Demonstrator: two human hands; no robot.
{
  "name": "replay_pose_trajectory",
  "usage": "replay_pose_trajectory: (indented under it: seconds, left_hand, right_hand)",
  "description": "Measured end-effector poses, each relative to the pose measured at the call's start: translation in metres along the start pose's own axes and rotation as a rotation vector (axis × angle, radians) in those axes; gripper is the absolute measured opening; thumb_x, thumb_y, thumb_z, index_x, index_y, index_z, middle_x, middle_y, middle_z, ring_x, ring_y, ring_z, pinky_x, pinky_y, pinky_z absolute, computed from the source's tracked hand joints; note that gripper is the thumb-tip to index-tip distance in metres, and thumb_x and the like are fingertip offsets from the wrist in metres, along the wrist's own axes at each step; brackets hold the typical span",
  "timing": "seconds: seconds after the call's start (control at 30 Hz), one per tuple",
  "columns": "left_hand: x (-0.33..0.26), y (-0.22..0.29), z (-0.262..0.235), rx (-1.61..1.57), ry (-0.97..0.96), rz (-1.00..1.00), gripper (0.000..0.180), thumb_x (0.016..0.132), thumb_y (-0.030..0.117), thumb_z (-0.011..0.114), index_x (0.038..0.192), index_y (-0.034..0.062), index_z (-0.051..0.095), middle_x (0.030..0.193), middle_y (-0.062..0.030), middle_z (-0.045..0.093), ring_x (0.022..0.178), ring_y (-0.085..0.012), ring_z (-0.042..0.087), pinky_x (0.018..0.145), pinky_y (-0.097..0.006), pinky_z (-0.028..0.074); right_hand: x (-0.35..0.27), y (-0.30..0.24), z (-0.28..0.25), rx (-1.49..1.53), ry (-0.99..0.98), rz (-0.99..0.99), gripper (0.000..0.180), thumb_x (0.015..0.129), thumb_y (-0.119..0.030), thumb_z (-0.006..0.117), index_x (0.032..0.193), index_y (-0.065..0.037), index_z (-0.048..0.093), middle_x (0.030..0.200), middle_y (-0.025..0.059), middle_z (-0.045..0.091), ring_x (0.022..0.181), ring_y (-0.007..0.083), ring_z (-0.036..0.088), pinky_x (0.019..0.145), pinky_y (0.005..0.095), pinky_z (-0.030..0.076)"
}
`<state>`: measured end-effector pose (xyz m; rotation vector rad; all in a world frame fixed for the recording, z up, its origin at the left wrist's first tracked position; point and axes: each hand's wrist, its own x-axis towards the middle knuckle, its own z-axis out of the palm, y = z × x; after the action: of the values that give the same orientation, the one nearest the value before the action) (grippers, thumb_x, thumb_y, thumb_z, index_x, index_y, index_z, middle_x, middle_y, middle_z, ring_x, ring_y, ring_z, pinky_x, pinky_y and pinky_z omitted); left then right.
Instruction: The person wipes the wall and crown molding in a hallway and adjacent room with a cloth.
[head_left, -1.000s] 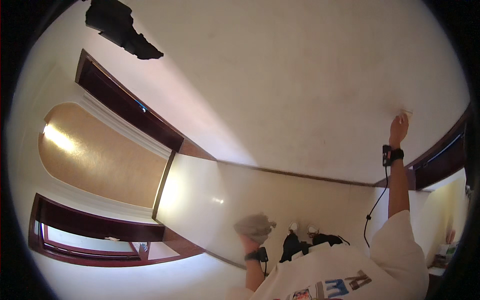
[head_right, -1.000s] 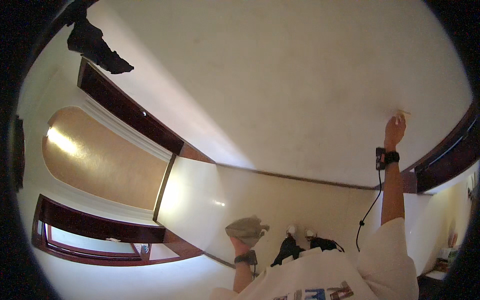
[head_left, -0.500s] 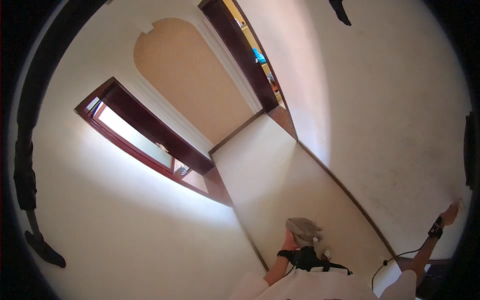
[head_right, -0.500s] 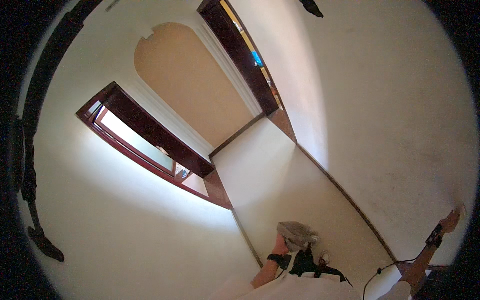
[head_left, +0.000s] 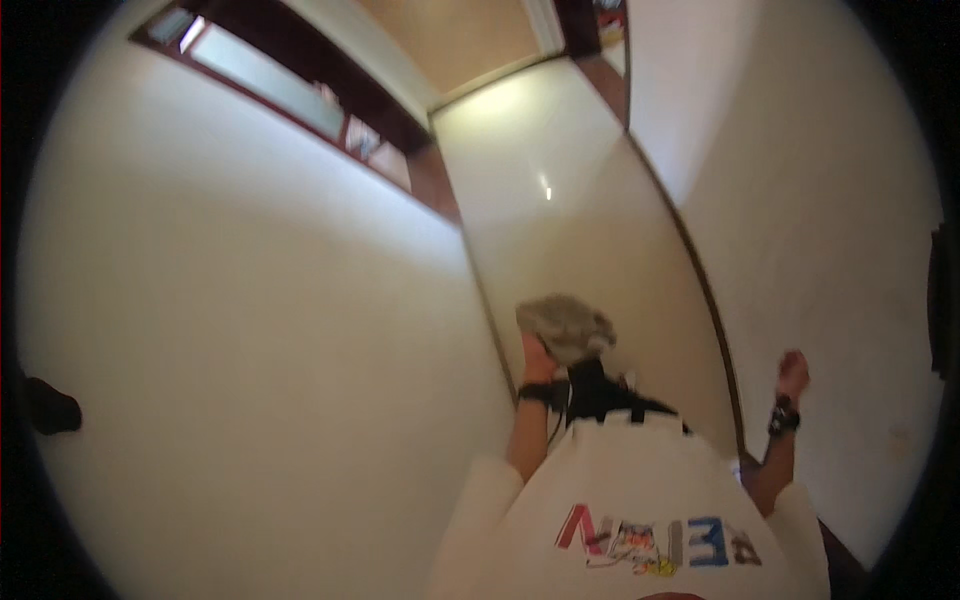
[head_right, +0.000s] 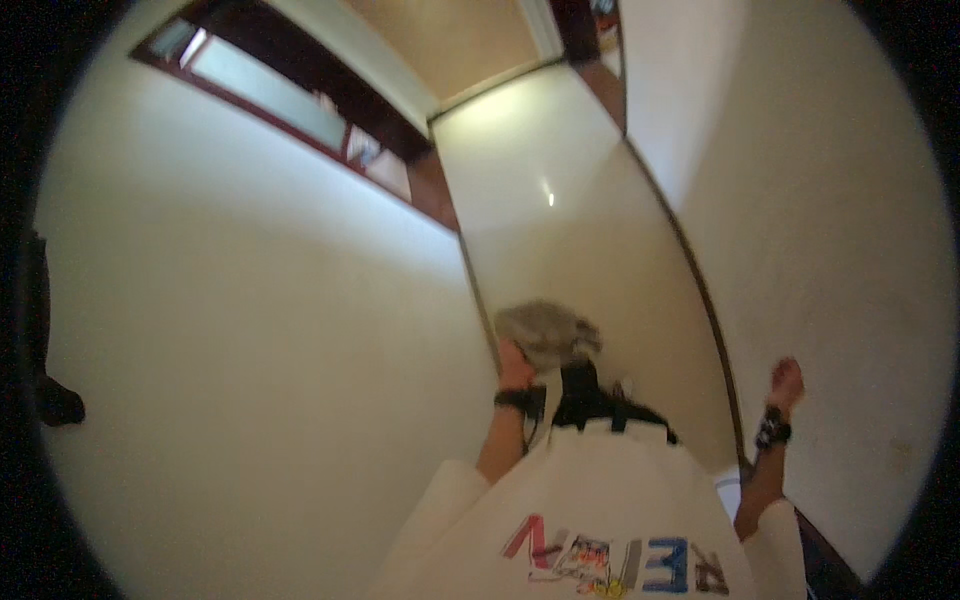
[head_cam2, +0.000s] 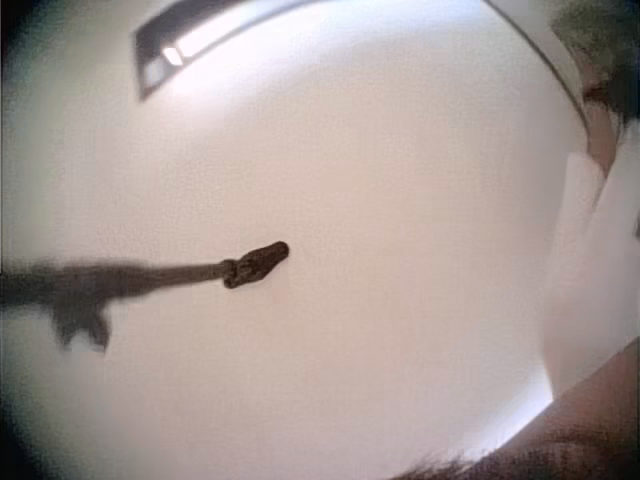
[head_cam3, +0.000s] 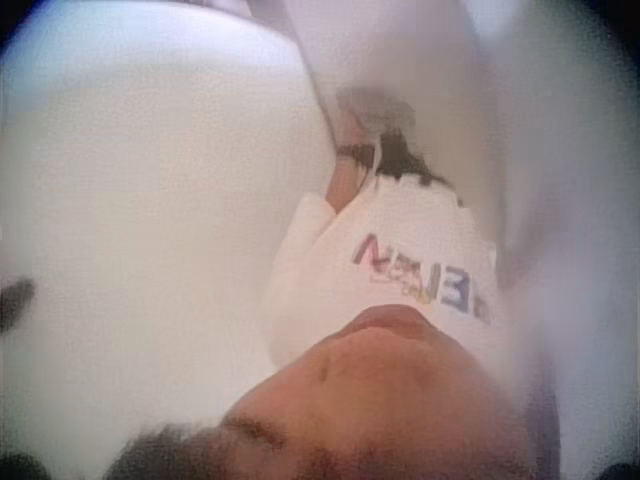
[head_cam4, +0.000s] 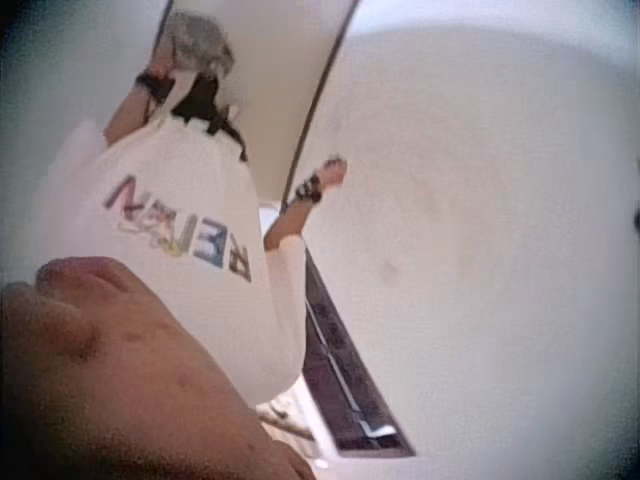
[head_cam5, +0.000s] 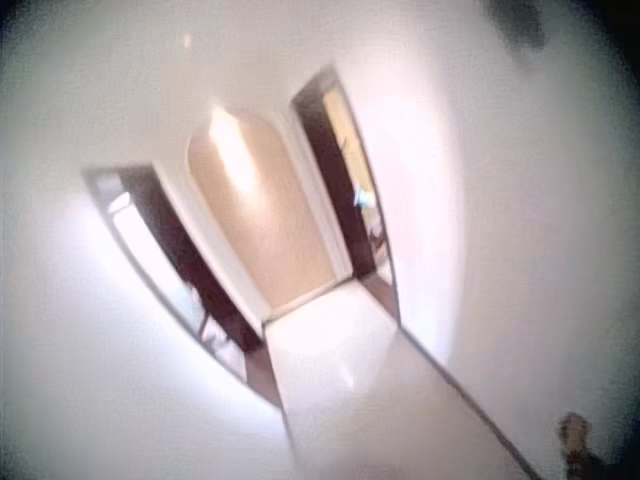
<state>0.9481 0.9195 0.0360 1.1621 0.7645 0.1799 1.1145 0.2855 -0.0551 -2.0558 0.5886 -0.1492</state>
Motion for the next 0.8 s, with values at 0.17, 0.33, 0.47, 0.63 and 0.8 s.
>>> replay_pose_trajectory:
  seconds: [0.17,0.33,0.47,0.63,0.8]
  left_hand:
    - [-0.048,0.039,-0.012,-0.828,0.154,-0.029,0.056,0.111,0.048,0.039,0.144,0.0038,0.05,0.145,-0.0145,0.053,0.132,-0.0314,0.052,0.108,-0.05,0.049]
    - [-0.107,0.014,-0.057,-0.887,0.306,0.334,0.06,0.109,0.054,0.041,0.143,0.0058,0.051,0.146,-0.0143,0.052,0.133,-0.0335,0.052,0.107,-0.055,0.049]
    - [-0.181,0.019,-0.041,-1.031,0.482,0.489,0.07,0.101,0.063,0.05,0.142,0.0056,0.051,0.146,-0.016,0.052,0.134,-0.0373,0.051,0.106,-0.057,0.049]
    - [-0.23,0.011,-0.052,-1.031,0.691,0.712,0.077,0.094,0.06,0.06,0.138,-0.0019,0.052,0.142,-0.0193,0.054,0.129,-0.0405,0.054,0.106,-0.057,0.049]
    - [-0.239,0.003,-0.012,-0.243,1.148,0.905,0.059,0.088,0.031,0.076,0.129,-0.0042,0.052,0.133,-0.0189,0.056,0.118,-0.0317,0.056,0.099,-0.049,0.052]
  right_hand:
    - [-0.068,-0.131,0.121,0.535,-0.419,0.437,0.024,0.104,-0.019,0.057,0.118,-0.004,0.069,0.099,0.0027,0.072,0.086,0.0143,0.066,0.072,0.0297,0.054]
    - [-0.112,-0.179,0.164,0.388,-0.682,0.317,0.026,0.105,-0.02,0.057,0.124,-0.005,0.067,0.106,0.0024,0.071,0.088,0.0117,0.067,0.074,0.0273,0.055]
    - [-0.112,-0.201,0.164,0.492,-0.777,0.271,0.026,0.105,-0.019,0.057,0.121,-0.002,0.066,0.1,0.004,0.07,0.082,0.0113,0.064,0.069,0.0258,0.053]
    - [-0.085,-0.193,0.196,0.609,-0.889,0.34,0.027,0.105,-0.02,0.058,0.125,-0.004,0.066,0.1,0.0029,0.07,0.083,0.011,0.065,0.071,0.0264,0.054]
    - [-0.057,-0.22,0.217,0.607,-0.845,0.406,0.025,0.104,-0.017,0.057,0.124,-0.003,0.065,0.099,0.0031,0.07,0.082,0.0114,0.065,0.07,0.0268,0.054]
